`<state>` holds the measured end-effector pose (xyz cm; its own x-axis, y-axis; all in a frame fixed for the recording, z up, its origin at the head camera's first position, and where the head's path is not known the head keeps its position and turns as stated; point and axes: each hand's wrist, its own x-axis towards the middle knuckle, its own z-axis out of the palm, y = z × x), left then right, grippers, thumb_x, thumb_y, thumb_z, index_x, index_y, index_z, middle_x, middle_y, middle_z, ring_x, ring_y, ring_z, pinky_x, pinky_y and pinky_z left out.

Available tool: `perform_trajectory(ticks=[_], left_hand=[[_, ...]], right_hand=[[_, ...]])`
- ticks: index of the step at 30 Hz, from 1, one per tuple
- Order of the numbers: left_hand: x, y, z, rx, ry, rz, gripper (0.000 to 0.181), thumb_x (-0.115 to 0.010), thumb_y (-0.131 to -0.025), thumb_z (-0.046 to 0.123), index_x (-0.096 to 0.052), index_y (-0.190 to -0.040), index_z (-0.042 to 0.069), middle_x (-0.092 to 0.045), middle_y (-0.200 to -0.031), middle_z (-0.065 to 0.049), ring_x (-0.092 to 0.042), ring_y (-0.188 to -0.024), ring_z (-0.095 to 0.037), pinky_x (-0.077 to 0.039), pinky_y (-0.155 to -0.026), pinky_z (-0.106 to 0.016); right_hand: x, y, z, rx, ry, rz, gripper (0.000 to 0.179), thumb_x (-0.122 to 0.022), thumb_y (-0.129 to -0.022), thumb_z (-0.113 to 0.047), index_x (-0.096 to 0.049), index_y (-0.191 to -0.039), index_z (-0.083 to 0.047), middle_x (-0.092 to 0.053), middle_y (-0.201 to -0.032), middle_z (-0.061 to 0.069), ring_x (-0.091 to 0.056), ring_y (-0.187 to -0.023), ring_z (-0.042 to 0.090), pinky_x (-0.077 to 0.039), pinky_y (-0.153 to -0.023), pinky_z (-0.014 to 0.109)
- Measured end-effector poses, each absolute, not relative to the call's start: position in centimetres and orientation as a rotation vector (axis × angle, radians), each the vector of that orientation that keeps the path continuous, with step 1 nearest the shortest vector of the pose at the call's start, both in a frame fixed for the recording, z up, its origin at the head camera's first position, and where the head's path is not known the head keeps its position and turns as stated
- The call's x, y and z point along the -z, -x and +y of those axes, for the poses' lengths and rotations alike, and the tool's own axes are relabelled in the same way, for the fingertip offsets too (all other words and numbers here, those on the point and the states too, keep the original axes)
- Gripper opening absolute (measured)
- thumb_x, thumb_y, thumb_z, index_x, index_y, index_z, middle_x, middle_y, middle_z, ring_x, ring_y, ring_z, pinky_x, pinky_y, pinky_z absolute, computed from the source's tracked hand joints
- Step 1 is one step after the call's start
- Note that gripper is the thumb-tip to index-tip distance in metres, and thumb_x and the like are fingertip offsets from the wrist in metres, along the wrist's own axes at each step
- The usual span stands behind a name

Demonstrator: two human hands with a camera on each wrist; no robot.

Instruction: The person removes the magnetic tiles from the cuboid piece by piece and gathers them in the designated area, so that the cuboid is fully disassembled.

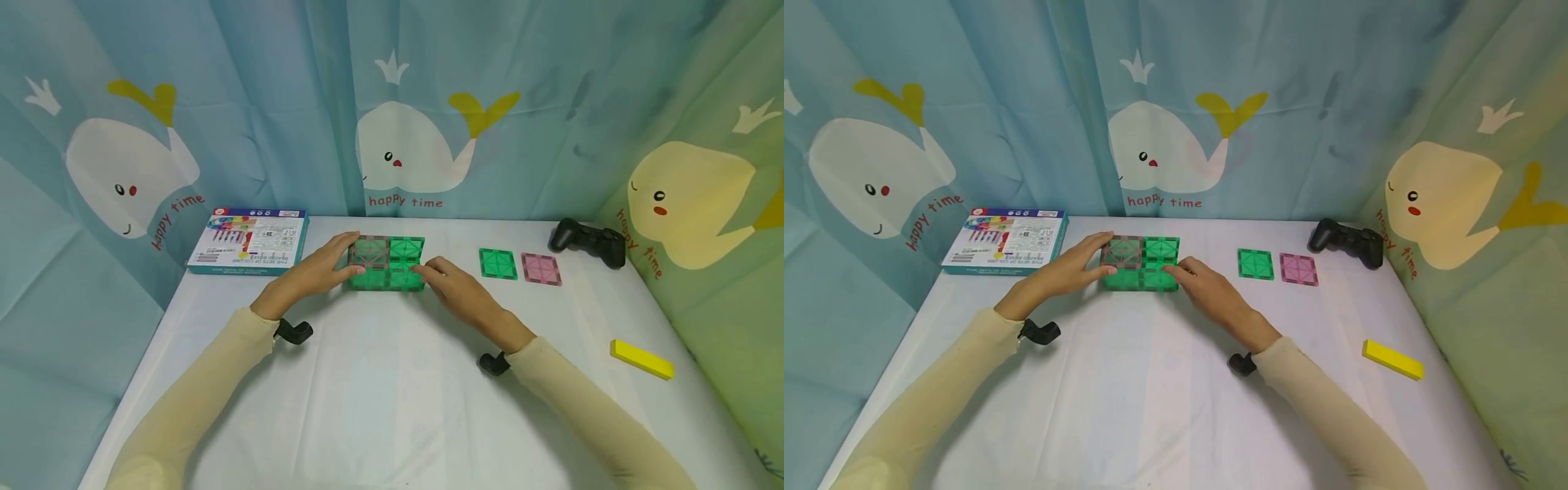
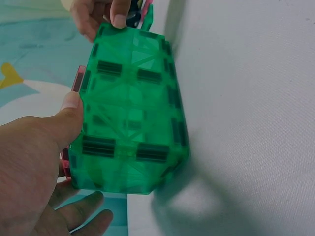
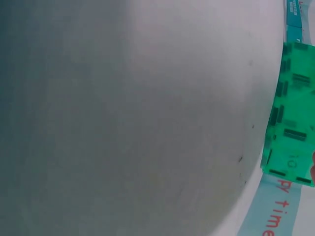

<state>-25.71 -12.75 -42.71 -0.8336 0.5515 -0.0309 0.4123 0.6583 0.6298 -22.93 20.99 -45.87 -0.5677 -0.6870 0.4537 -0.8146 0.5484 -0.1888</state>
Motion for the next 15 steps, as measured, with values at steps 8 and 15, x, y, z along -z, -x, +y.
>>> perform_trajectory(ticks=[8, 15], left_hand=[[42.7, 25.8, -12.7, -0.919, -0.789, 2.656, 0.083, -0.058, -0.109, 0.044, -0.016, -0.170, 0.006, -0.013, -0.176, -0.018, -0.014, -0.163, -0.036, -0.022, -0.129, -0.057], [42.5, 25.7, -12.8, -0.915, -0.778, 2.653, 0.083, -0.058, -0.109, 0.045, -0.015, -0.170, 0.008, -0.012, -0.177, -0.015, -0.014, -0.163, -0.034, -0.022, -0.130, -0.056]], right_hand=[[45.8, 22.6, 21.1, -0.643, -1.277, -2.465, 0.048, -0.065, -0.099, 0.011, -0.063, -0.143, -0.009, -0.059, -0.107, 0.008, -0.059, -0.091, 0.014, -0.054, -0.070, 0.028], [44.3, 22.3, 21.5, -0.802, -1.204, -2.419, 0.045, -0.064, -0.100, 0.011, -0.066, -0.140, -0.010, -0.058, -0.103, 0.010, -0.053, -0.085, 0.014, -0.047, -0.068, 0.025]])
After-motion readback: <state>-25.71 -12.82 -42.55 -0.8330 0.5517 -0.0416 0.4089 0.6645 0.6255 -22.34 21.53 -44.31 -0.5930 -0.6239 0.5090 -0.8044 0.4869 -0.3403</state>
